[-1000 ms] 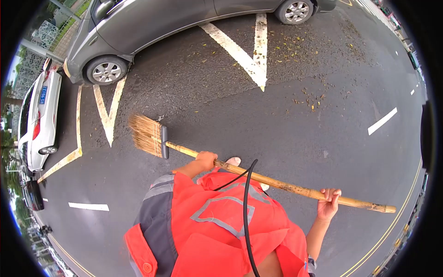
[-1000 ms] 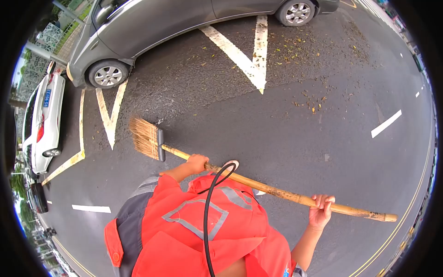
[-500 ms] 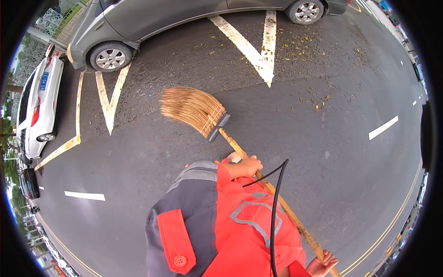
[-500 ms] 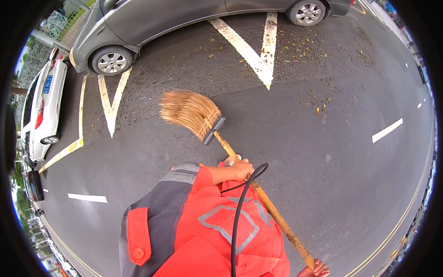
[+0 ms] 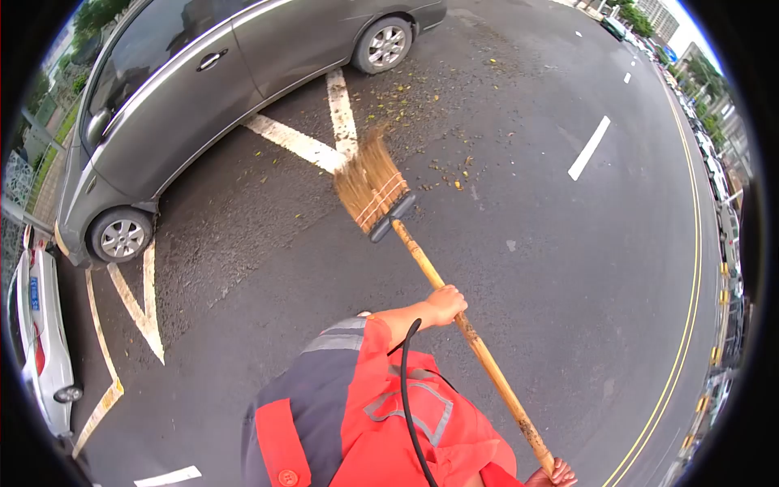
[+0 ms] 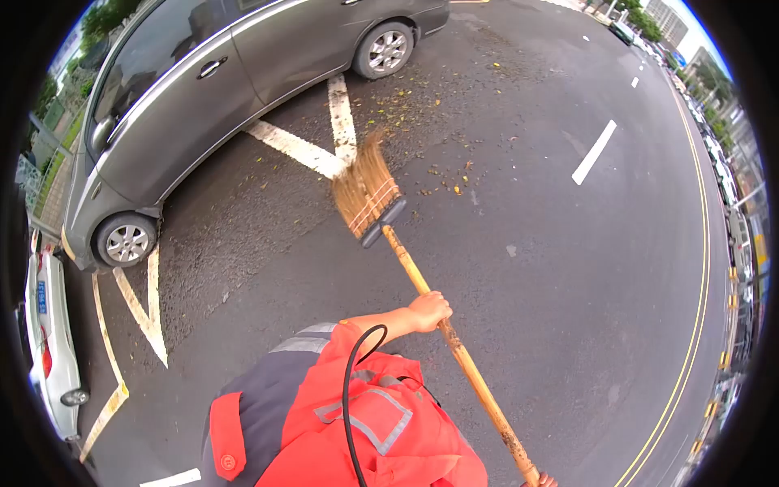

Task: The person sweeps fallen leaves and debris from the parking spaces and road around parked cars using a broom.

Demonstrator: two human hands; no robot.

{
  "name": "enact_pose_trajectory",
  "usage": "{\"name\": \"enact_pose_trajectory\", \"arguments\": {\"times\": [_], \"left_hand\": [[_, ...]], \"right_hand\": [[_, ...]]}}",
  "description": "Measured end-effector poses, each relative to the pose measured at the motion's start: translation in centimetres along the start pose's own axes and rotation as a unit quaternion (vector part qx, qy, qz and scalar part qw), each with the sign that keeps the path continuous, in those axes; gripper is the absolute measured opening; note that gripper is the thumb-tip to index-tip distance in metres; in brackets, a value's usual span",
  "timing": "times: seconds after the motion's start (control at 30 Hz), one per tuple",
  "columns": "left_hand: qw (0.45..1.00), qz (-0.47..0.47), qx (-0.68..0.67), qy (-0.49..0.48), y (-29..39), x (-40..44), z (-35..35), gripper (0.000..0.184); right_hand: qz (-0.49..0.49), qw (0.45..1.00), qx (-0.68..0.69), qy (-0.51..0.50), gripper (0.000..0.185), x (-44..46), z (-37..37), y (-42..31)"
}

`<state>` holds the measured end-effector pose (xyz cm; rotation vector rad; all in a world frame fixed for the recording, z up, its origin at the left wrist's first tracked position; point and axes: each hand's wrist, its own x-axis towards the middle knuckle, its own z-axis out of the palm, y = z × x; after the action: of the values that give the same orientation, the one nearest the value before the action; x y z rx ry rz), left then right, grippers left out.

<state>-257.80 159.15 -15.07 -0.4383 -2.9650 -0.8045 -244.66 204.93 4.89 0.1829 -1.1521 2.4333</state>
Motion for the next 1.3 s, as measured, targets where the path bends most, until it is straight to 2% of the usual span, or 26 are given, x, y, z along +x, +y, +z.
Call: {"name": "enact_pose_trajectory", "arguments": {"times": [0.07, 0.1, 0.13, 0.17, 0.23, 0.27, 0.37, 0.4, 0.47, 0.57, 0.7, 0.83, 0.9, 0.93, 1.0, 1.07, 1.13, 1.2, 1.23, 1.27, 1.3], "left_hand": [[0.999, 0.014, 0.013, -0.046, 2.1, -0.4, -1.1, 0.012], [0.998, 0.011, 0.013, -0.068, 2.8, -0.8, -1.1, 0.011], [0.997, 0.027, 0.021, -0.066, 2.8, -1.6, 0.0, 0.011], [0.994, 0.014, 0.02, -0.106, 3.6, -2.4, -0.6, 0.012], [0.988, -0.005, 0.012, -0.152, 3.8, -4.7, 0.4, 0.015], [0.981, -0.02, 0.01, -0.191, 3.8, -5.7, 0.4, 0.018], [0.955, -0.126, -0.025, -0.267, 2.3, -9.4, -0.5, 0.029], [0.943, -0.167, -0.019, -0.288, 1.8, -10.4, -1.3, 0.027], [0.927, -0.207, -0.02, -0.312, -2.4, -13.8, -0.7, 0.036], [0.913, -0.292, -0.05, -0.28, -9.5, -20.2, 1.4, 0.037], [0.887, -0.388, -0.041, -0.246, -11.5, -23.2, -6.1, 0.035], [0.889, -0.419, -0.05, -0.177, -18.3, -29.0, -9.1, 0.032], [0.844, -0.499, -0.076, -0.184, -21.3, -30.7, -10.7, 0.031], [0.865, -0.459, -0.034, -0.199, -23.7, -31.8, -9.6, 0.032], [0.873, -0.444, -0.032, -0.197, -25.6, -30.5, -10.7, 0.032], [0.896, -0.389, -0.024, -0.211, -27.6, -28.4, -10.4, 0.032], [0.909, -0.354, -0.078, -0.207, -27.1, -24.3, -11.9, 0.032], [0.941, -0.25, -0.125, -0.193, -28.4, -20.5, -9.4, 0.026], [0.946, -0.231, -0.119, -0.196, -29.1, -18.6, -6.7, 0.024], [0.931, -0.21, -0.125, -0.272, -27.0, -15.5, -9.7, 0.024], [0.939, -0.18, -0.139, -0.259, -26.3, -13.5, -9.6, 0.027]], "right_hand": [[0.028, 0.997, 0.057, -0.039, 0.032, 0.1, -2.7, -1.5], [0.005, 0.992, 0.061, 0.115, 0.034, 0.3, -1.5, -1.4], [0.023, 0.995, 0.09, 0.04, 0.035, 1.4, -4.2, -1.5], [0.012, 0.986, 0.097, 0.131, 0.038, 2.2, -4.5, -1.0], [0.04, 0.989, 0.113, 0.082, 0.038, 4.0, -7.2, 0.4], [0.059, 0.988, 0.112, 0.088, 0.039, 5.0, -7.7, 1.5], [0.129, 0.983, 0.116, 0.055, 0.041, 8.0, -6.8, 7.1], [0.163, 0.979, 0.11, 0.05, 0.04, 8.8, -5.2, 9.3], [0.231, 0.968, 0.096, 0.006, 0.038, 10.0, -1.5, 14.3], [0.34, 0.93, 0.123, -0.07, 0.034, 11.0, 5.1, 21.7], [0.395, 0.887, 0.1, -0.217, 0.03, 10.9, 13.6, 30.3], [0.438, 0.841, 0.109, -0.298, 0.027, 7.3, 24.9, 36.2], [0.444, 0.825, 0.119, -0.329, 0.024, 5.7, 29.4, 37.7], [0.441, 0.828, 0.112, -0.327, 0.022, 5.0, 31.7, 37.0], [0.431, 0.839, 0.095, -0.318, 0.018, 4.1, 34.9, 35.7], [0.396, 0.866, 0.063, -0.299, 0.018, 3.8, 35.6, 33.5], [0.34, 0.906, 0.003, -0.251, 0.019, 3.3, 35.0, 30.0], [0.265, 0.948, -0.047, -0.172, 0.022, 2.4, 33.7, 25.7], [0.231, 0.961, -0.074, -0.131, 0.023, 1.6, 33.1, 23.4], [0.191, 0.973, -0.087, -0.091, 0.023, 0.8, 32.7, 21.2], [0.16, 0.983, -0.083, -0.041, 0.023, -0.3, 31.6, 19.0]]}}
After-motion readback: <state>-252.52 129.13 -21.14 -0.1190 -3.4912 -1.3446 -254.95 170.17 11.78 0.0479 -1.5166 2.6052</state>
